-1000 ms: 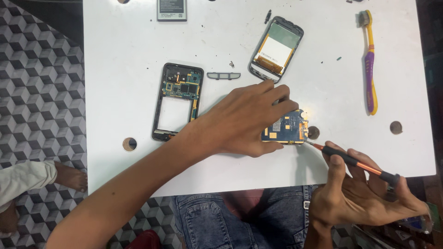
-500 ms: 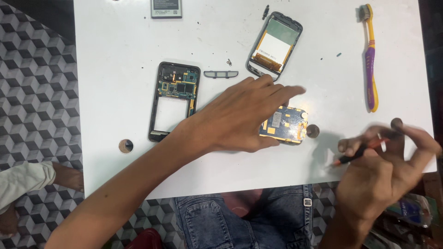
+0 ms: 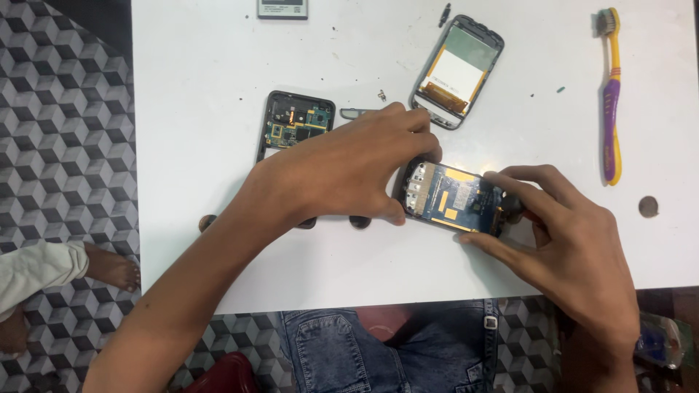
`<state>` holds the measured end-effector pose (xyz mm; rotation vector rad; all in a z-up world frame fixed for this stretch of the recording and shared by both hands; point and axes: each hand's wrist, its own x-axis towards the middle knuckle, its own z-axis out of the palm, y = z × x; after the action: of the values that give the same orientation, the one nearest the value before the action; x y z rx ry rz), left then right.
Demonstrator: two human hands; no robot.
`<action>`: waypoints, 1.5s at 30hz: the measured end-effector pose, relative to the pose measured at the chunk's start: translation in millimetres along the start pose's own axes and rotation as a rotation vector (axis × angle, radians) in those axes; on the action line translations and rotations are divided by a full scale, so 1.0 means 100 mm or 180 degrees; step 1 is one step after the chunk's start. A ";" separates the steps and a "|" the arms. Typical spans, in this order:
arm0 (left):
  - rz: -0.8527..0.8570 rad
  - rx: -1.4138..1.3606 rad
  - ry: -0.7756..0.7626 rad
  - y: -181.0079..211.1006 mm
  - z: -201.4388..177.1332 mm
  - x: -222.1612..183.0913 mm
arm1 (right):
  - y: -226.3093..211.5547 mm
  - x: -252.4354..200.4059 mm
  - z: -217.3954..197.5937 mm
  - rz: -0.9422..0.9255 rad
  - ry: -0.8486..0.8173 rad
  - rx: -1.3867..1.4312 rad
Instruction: The person disassembles a black mobile phone using a screwdriver. They remove the back cover, unscrew the frame, and separate the internal components, including the motherboard and battery, placing them on the table.
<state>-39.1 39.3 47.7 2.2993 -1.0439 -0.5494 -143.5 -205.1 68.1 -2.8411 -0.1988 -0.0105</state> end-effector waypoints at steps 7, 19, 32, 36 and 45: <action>0.0161 0.0067 0.0121 0.02 -0.04 -0.01 | 0.03 0.00 0.00 -0.0105 0.0280 0.0103; 0.0168 0.0048 0.0128 0.05 -0.06 -0.02 | 0.08 0.05 0.05 0.0043 0.0120 0.0313; 0.0228 0.0014 0.0226 0.02 -0.05 -0.02 | 0.12 0.04 -0.02 0.0411 -0.0087 0.0515; 0.0201 -0.0058 0.0163 0.01 -0.06 -0.01 | 0.23 0.01 0.02 0.1038 -0.0198 0.1077; 0.0208 -0.0024 0.0217 0.02 -0.10 -0.03 | 0.62 -0.15 -0.05 0.0654 0.0454 0.1712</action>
<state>-36.4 43.4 56.5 2.2526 -1.0781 -0.4448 -149.4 -267.1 55.0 -2.2993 0.1087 -0.1002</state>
